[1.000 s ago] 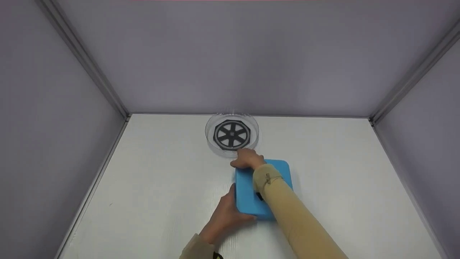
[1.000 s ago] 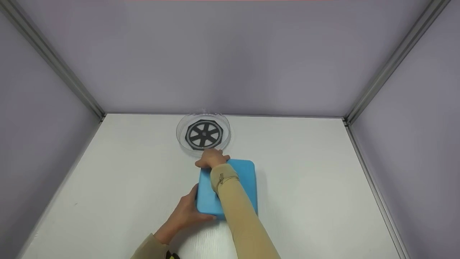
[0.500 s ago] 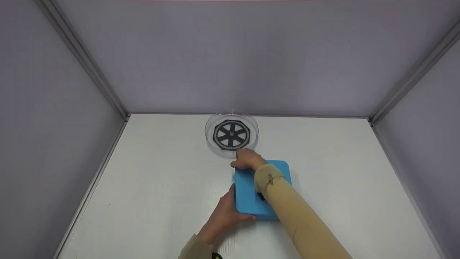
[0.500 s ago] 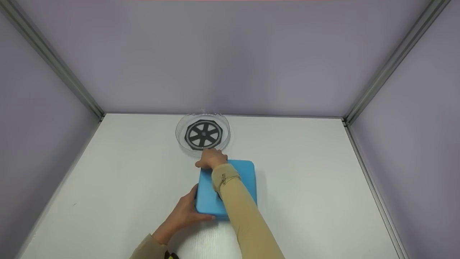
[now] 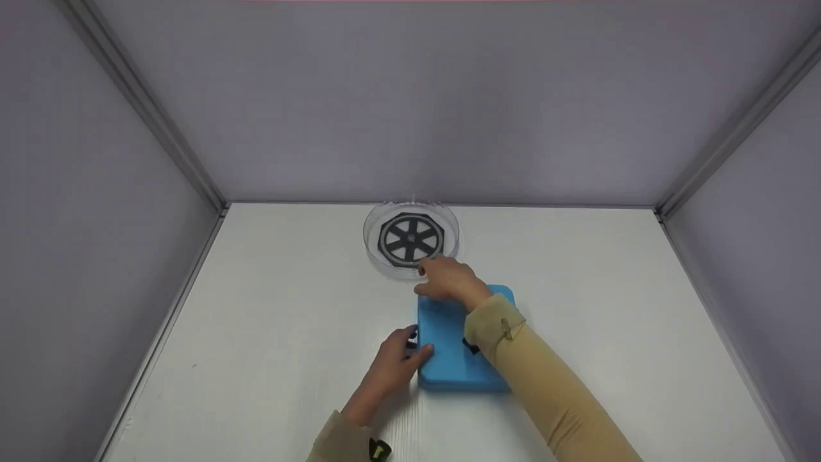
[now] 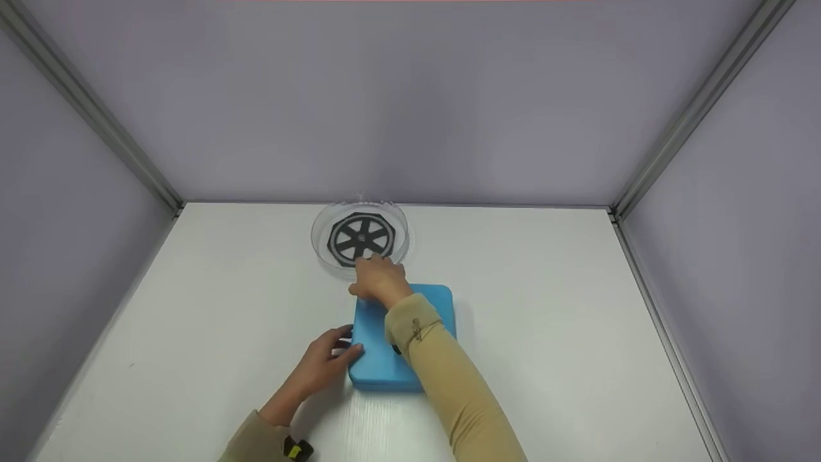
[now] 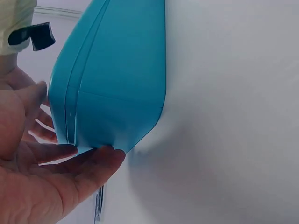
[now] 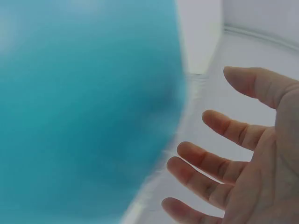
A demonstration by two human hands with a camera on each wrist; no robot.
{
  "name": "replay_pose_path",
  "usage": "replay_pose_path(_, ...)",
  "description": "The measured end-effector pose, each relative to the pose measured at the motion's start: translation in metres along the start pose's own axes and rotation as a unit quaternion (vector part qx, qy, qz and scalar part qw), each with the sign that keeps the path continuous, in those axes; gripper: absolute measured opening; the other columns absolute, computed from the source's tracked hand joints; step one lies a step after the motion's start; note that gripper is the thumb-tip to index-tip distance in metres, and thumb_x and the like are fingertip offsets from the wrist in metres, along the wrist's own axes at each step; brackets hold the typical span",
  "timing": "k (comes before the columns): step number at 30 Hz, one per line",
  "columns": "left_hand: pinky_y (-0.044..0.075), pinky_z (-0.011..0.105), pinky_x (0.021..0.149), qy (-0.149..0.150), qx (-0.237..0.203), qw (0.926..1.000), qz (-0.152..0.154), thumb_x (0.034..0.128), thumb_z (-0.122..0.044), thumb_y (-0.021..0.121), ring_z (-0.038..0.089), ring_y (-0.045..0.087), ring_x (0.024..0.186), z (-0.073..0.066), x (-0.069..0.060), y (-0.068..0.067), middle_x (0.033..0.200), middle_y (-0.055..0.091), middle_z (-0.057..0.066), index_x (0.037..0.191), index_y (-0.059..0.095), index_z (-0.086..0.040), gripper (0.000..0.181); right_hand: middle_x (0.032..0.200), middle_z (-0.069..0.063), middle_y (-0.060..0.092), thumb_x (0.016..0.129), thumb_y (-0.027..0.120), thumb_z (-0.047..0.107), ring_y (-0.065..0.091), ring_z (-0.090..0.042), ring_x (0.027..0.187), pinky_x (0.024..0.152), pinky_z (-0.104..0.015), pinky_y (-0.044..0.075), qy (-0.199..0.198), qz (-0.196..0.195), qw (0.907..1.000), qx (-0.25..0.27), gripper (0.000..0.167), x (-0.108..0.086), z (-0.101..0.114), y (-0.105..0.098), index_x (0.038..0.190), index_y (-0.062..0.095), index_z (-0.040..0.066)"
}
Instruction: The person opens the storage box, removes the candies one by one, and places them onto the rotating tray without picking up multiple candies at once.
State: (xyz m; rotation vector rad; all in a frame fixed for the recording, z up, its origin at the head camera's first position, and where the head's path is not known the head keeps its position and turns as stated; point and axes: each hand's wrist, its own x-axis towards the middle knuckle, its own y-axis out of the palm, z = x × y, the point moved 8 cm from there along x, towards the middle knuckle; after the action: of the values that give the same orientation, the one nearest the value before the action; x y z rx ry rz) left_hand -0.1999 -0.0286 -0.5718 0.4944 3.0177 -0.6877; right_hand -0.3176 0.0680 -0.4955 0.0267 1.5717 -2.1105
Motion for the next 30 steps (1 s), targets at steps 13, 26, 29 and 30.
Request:
replay_pose_path(13,0.051,0.034,0.074,0.004,0.059,0.9979,-0.026,0.1026,-0.026,0.053,0.015,0.058,0.088,-0.001,0.009,-0.006,0.105,0.060,0.008,0.135,0.050,0.008,0.047,0.126,-0.016,0.055,0.092,0.066,0.033,0.058,-0.033,0.106,0.085,-0.053,0.049,0.015,-0.103,0.9937,0.040,0.048,-0.051,-0.043,-0.014,0.133,0.056,0.009)
replay_pose_path(26,0.050,0.033,0.069,0.015,0.079,0.9961,-0.036,0.1023,-0.022,0.054,0.015,0.057,0.082,-0.006,0.014,-0.009,0.099,0.060,0.008,0.132,0.051,0.012,0.045,0.141,-0.029,0.040,0.094,0.064,0.023,0.040,-0.046,0.128,0.097,-0.061,0.039,0.100,-0.164,0.9715,0.139,0.059,-0.094,-0.132,0.010,0.144,0.043,0.001)
replay_pose_path(29,0.050,0.032,0.068,0.021,0.079,0.9959,-0.039,0.1022,-0.022,0.054,0.014,0.056,0.080,-0.008,0.014,-0.010,0.097,0.060,0.007,0.132,0.051,0.013,0.046,0.141,-0.031,0.038,0.095,0.062,0.024,0.043,-0.047,0.126,0.097,-0.061,0.039,0.119,-0.152,0.9683,0.159,0.063,-0.102,-0.146,0.021,0.147,0.037,-0.001)
replay_pose_path(30,0.049,0.032,0.067,0.020,0.080,0.9958,-0.040,0.1023,-0.022,0.054,0.014,0.056,0.079,-0.009,0.014,-0.010,0.096,0.059,0.007,0.132,0.051,0.013,0.046,0.140,-0.031,0.039,0.095,0.062,0.024,0.045,-0.047,0.125,0.096,-0.061,0.040,0.122,-0.146,0.9674,0.167,0.064,-0.104,-0.150,0.025,0.147,0.035,-0.002)
